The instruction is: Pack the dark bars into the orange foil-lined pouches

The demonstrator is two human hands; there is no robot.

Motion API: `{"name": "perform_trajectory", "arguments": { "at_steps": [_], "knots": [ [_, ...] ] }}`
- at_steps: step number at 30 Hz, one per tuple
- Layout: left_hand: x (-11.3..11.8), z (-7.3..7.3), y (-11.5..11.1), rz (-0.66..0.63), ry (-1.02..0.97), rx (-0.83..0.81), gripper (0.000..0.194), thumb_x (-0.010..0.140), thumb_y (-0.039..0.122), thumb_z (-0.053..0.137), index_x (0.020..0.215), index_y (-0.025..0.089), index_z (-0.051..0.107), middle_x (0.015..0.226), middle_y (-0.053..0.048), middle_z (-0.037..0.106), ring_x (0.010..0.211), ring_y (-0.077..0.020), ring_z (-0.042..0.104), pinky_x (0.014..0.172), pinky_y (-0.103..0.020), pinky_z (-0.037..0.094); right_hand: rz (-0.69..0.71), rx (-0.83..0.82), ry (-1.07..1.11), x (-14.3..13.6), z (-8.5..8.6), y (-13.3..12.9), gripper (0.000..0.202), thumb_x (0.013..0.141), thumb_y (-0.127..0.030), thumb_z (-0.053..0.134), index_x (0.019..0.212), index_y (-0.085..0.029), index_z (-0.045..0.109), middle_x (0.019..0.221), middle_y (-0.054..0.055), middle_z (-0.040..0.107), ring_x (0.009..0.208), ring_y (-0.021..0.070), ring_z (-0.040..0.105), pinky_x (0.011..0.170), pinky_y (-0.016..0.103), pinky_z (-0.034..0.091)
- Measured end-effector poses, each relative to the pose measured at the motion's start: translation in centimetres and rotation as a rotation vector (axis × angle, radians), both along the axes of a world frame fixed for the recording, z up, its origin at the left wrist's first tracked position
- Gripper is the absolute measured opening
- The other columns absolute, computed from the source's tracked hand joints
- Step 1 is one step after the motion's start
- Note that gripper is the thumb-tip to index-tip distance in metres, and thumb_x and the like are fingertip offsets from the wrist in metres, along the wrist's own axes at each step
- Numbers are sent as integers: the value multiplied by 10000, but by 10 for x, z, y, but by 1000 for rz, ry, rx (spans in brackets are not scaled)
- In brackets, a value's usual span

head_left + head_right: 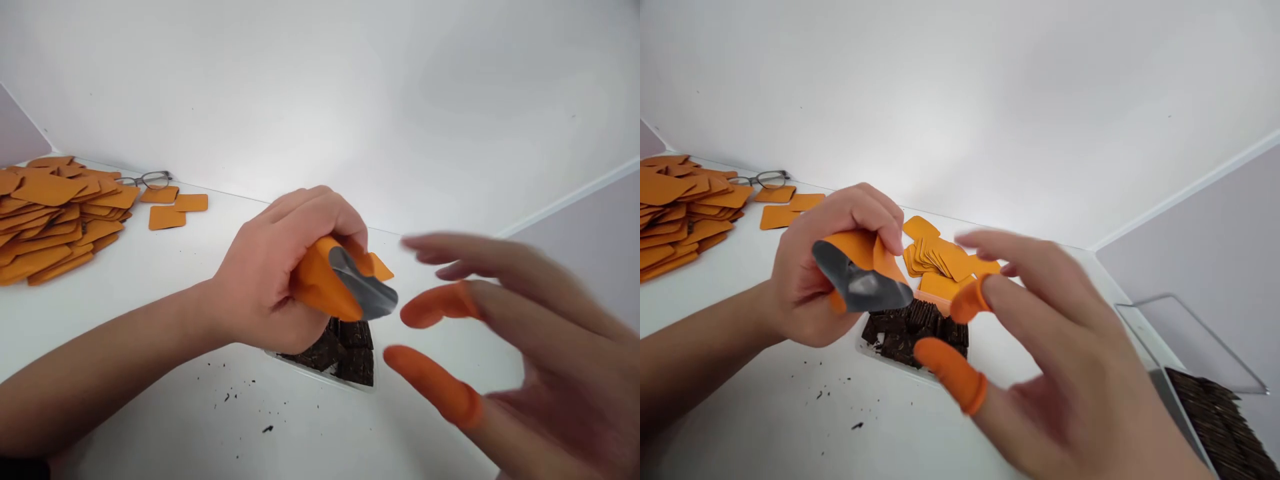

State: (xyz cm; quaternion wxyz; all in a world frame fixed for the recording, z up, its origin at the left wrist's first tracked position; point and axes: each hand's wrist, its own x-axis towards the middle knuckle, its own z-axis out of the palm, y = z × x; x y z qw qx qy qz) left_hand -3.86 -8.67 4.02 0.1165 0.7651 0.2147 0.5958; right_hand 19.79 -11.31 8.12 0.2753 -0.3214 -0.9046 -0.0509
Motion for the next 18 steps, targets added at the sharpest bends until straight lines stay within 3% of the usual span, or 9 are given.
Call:
{"name": "perform_trajectory", "arguments": {
  "at_steps": [3,5,7,13,15,18],
  "knots": [
    [-1,3,-2,-11,37,10,281,727,73,552,968,215,534,882,-15,673,788,-152,605,706,-338,523,-67,-331,-226,5,-8,14,204,931,-413,645,845,-237,589,865,27,673,677,158,595,522,297,449],
    [0,5,-4,-34,64,35,297,714,77,552,976,215,531,880,-18,673,778,-151,611,707,-336,539,-111,-531,-338,7,-20,20,190,905,-408,663,830,-240,617,748,3,639,611,146,570,493,275,413],
    [1,6,-5,-36,68,70,283,721,93,560,974,218,530,863,-11,667,767,-150,619,707,-334,556,-101,-613,-366,7,-39,23,167,884,-400,673,830,-247,634,714,0,616,613,151,584,496,267,412],
    [2,7,-8,33,88,97,180,806,174,553,967,253,540,835,8,643,755,-167,654,682,-349,591,-102,-369,-206,-4,-107,26,334,900,-396,597,638,-207,511,561,24,459,554,161,553,520,293,422],
    [2,7,-8,52,105,76,158,819,188,548,962,255,553,860,-3,653,780,-181,667,683,-360,595,-109,-335,-184,-8,-119,25,342,931,-359,535,629,-203,495,564,31,447,594,173,575,563,308,451],
    [0,6,-8,71,129,42,169,816,179,551,969,247,567,902,-12,664,825,-183,677,715,-359,597,-104,-316,-173,-12,-123,23,351,963,-327,476,635,-205,506,576,29,451,604,172,575,584,318,456]
  ]
}}
